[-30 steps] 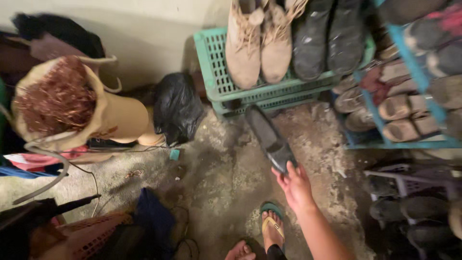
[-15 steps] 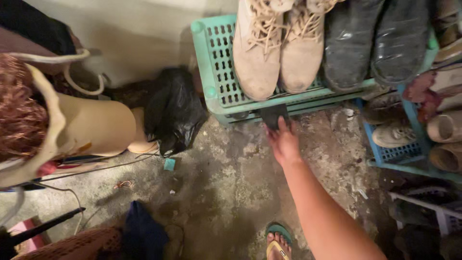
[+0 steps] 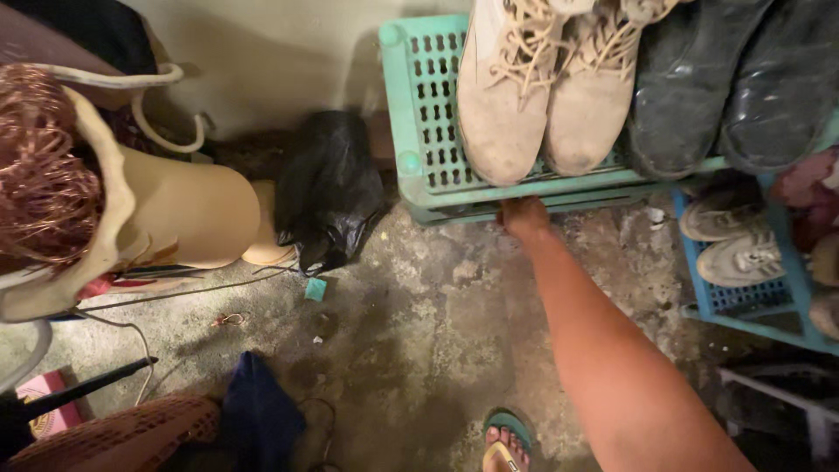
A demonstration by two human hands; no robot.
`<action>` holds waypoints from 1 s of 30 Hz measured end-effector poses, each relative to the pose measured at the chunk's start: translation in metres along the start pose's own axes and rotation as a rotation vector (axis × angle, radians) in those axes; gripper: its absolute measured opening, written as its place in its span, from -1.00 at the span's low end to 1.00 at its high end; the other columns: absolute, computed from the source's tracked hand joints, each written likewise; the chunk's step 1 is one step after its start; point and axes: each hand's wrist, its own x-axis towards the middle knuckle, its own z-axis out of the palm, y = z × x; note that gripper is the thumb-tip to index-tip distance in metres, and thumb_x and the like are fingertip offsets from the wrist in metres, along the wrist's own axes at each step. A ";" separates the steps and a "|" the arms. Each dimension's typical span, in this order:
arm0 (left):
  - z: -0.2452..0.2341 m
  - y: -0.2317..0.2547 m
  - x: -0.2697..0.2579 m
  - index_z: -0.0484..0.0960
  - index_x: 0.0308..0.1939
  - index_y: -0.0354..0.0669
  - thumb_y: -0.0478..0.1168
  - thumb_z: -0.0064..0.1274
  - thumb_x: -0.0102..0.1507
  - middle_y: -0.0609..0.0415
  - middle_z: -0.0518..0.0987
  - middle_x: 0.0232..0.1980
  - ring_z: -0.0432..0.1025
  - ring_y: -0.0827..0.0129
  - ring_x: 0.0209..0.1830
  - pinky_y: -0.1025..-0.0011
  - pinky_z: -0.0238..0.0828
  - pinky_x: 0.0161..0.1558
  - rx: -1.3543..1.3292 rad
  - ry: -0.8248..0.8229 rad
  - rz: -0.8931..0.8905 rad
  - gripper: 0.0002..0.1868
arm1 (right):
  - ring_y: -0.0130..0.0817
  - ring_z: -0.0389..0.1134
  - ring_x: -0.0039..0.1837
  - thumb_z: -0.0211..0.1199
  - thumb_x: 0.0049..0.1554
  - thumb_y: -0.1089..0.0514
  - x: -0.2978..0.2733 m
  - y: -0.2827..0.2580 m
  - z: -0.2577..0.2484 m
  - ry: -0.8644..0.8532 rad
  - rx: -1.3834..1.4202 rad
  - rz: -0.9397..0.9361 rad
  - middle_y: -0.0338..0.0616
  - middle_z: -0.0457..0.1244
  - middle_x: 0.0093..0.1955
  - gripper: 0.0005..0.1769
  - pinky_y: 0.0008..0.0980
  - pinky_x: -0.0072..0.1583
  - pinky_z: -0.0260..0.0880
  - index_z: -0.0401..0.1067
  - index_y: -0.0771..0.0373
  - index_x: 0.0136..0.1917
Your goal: The person picks up various shoes from the floor, including boots, sneakers, and flats, and places them onto a multi-tiered plastic shoe rack. The person handles each pair individually, arranging them on the shelves.
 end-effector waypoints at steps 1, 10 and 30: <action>0.005 0.009 -0.005 0.27 0.45 0.01 -0.11 0.02 0.30 -0.13 0.61 0.17 0.52 0.20 0.05 0.27 0.43 0.05 0.009 0.001 0.012 -0.37 | -0.27 0.38 -0.25 0.15 0.37 0.02 -0.008 0.000 0.000 -0.024 0.263 0.060 -0.05 0.37 -0.17 -0.73 -0.23 -0.22 0.35 0.39 0.26 0.17; 0.070 0.146 -0.117 0.33 0.42 -0.05 -0.11 -0.01 0.31 -0.09 0.64 0.12 0.53 0.23 0.04 0.28 0.43 0.08 0.084 -0.031 0.248 -0.43 | -0.33 0.38 -0.03 0.20 0.26 -0.02 -0.202 -0.096 -0.072 -0.121 0.602 0.196 -0.13 0.37 0.01 -0.52 -0.31 -0.09 0.32 0.32 0.21 0.37; 0.186 0.228 -0.519 0.44 0.33 -0.19 -0.15 -0.03 0.40 0.09 0.62 -0.11 0.47 0.45 -0.18 0.44 0.43 -0.08 -0.066 0.057 0.902 -0.56 | -0.27 0.35 0.20 -0.04 0.33 -0.27 -0.501 -0.405 -0.309 -0.640 1.185 -0.053 -0.13 0.34 0.16 -0.46 -0.23 0.20 0.32 0.34 0.14 0.32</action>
